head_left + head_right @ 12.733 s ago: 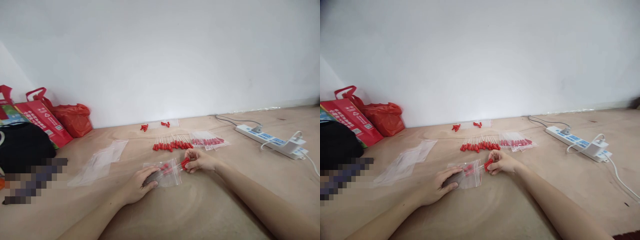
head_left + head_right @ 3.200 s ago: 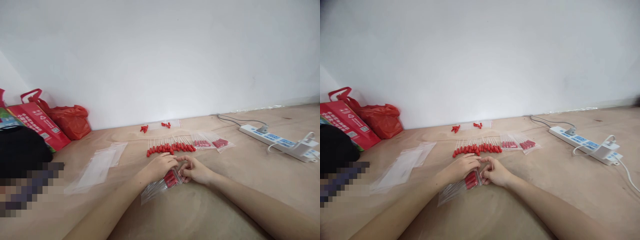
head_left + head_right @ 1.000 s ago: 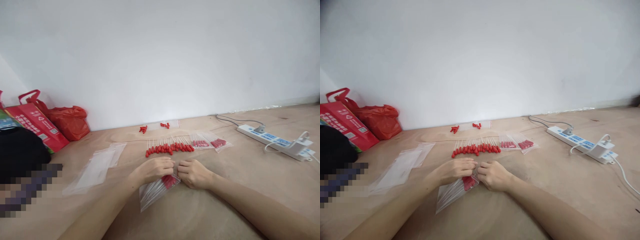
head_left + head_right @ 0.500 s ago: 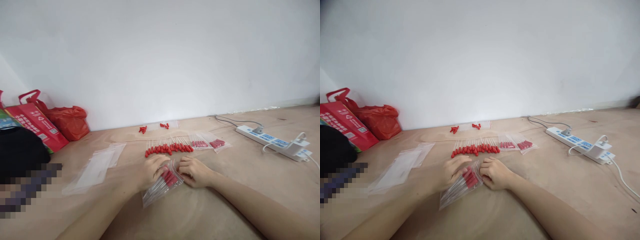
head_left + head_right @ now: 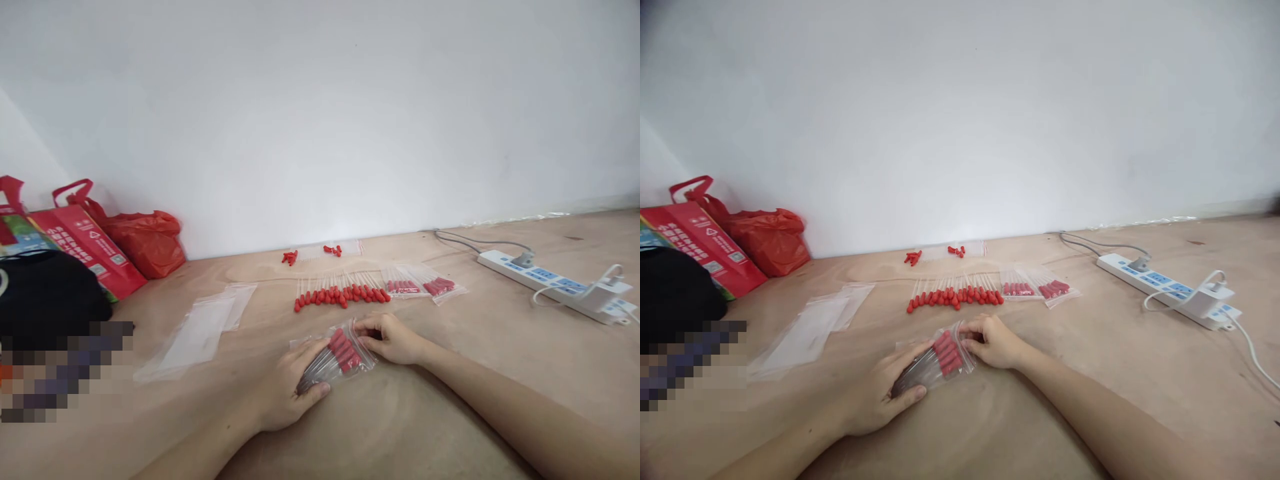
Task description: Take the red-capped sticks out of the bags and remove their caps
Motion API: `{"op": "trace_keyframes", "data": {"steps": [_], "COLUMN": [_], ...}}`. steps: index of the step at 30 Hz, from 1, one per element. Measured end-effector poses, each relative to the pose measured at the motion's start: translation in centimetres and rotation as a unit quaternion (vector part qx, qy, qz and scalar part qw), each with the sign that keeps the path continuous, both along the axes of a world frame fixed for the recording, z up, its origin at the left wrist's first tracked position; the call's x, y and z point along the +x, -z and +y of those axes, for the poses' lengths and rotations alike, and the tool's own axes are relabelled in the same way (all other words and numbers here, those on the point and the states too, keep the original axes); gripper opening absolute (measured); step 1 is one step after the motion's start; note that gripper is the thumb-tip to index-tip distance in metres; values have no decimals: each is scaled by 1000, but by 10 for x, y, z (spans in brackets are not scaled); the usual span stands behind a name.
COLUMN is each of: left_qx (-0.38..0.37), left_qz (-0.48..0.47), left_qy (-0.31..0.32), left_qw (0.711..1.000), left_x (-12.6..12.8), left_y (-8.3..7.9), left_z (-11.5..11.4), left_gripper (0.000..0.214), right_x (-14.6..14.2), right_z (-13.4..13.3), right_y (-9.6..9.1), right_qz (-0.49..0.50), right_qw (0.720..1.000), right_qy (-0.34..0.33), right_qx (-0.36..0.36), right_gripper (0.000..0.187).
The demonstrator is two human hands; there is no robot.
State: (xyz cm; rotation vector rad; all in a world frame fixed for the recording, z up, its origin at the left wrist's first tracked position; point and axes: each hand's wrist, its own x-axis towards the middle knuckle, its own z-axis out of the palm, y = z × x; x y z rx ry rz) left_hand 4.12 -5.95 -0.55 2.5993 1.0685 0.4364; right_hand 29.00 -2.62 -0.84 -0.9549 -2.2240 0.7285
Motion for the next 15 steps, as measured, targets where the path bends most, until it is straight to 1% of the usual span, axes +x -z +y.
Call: {"op": "trace_keyframes", "data": {"steps": [2, 5, 7, 11, 15], "left_qx": [-13, -17, -15, -14, -30], "left_qz": [4, 0, -9, -18, 2], "left_qy": [-4, 4, 12, 20, 13], "left_qw": [1000, 1000, 1000, 1000, 999], "left_x": [2, 4, 5, 6, 5], "left_y": [-6, -12, -15, -16, -17], "left_z": [0, -1, -1, 0, 1], "left_gripper": [56, 57, 56, 54, 55], "right_x": [0, 0, 0, -1, -3], "right_z": [0, 0, 0, -1, -2], "right_y": [3, 8, 10, 8, 4], "right_qz": [32, 79, 93, 91, 61], "right_qw": [998, 986, 981, 983, 986], "right_qy": [-2, -27, -42, -45, -34], "right_qx": [-51, -143, -164, -152, -154], "right_gripper": [26, 50, 58, 48, 37]}}
